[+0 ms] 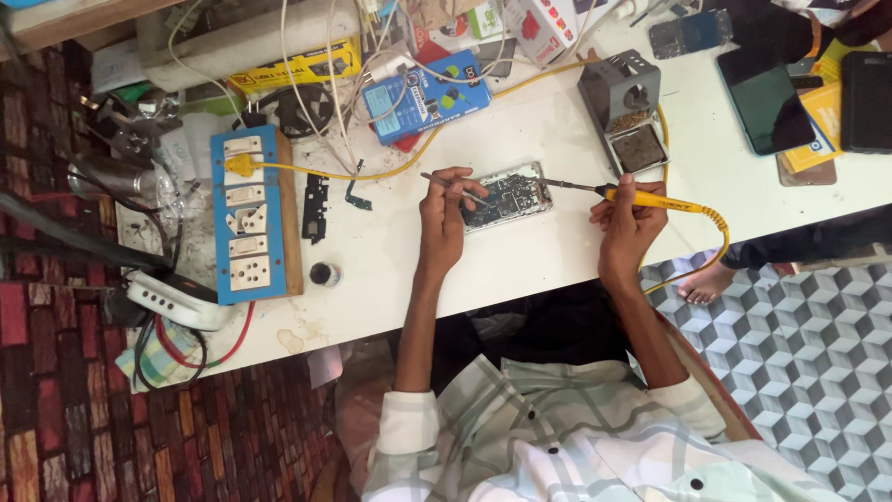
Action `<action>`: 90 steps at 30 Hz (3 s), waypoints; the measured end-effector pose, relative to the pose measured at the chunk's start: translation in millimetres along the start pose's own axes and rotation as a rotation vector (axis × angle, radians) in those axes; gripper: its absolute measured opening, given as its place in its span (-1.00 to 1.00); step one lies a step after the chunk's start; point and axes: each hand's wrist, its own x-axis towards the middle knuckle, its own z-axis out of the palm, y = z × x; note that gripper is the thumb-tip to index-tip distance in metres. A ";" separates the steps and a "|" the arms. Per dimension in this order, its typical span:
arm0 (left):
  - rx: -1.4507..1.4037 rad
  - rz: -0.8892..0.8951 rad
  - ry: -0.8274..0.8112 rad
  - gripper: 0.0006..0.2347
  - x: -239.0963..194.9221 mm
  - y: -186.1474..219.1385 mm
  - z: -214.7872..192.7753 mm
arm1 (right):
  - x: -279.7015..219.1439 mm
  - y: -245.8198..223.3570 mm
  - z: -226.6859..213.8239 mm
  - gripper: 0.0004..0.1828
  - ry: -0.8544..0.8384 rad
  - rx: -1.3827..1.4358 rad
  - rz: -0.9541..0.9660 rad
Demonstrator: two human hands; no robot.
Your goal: The person uses a soldering iron and a small tool to work on a circuit board placed on a cluttered workbench. They repeatedly apply the soldering iron to various points on the board while manipulating components with the other hand.
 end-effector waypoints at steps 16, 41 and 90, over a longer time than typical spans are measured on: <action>-0.162 0.080 0.123 -0.75 -0.9 -3.0 1.6 | -0.1 8.6 -7.2 -0.72 0.067 0.092 0.028; -0.007 0.028 -0.017 -0.76 -11.4 11.3 11.5 | -1.8 10.8 -8.6 -0.77 0.075 0.064 -0.012; 0.040 -0.004 -0.039 -0.77 -19.0 12.7 12.7 | 0.5 8.9 -8.1 -0.70 0.033 0.047 0.011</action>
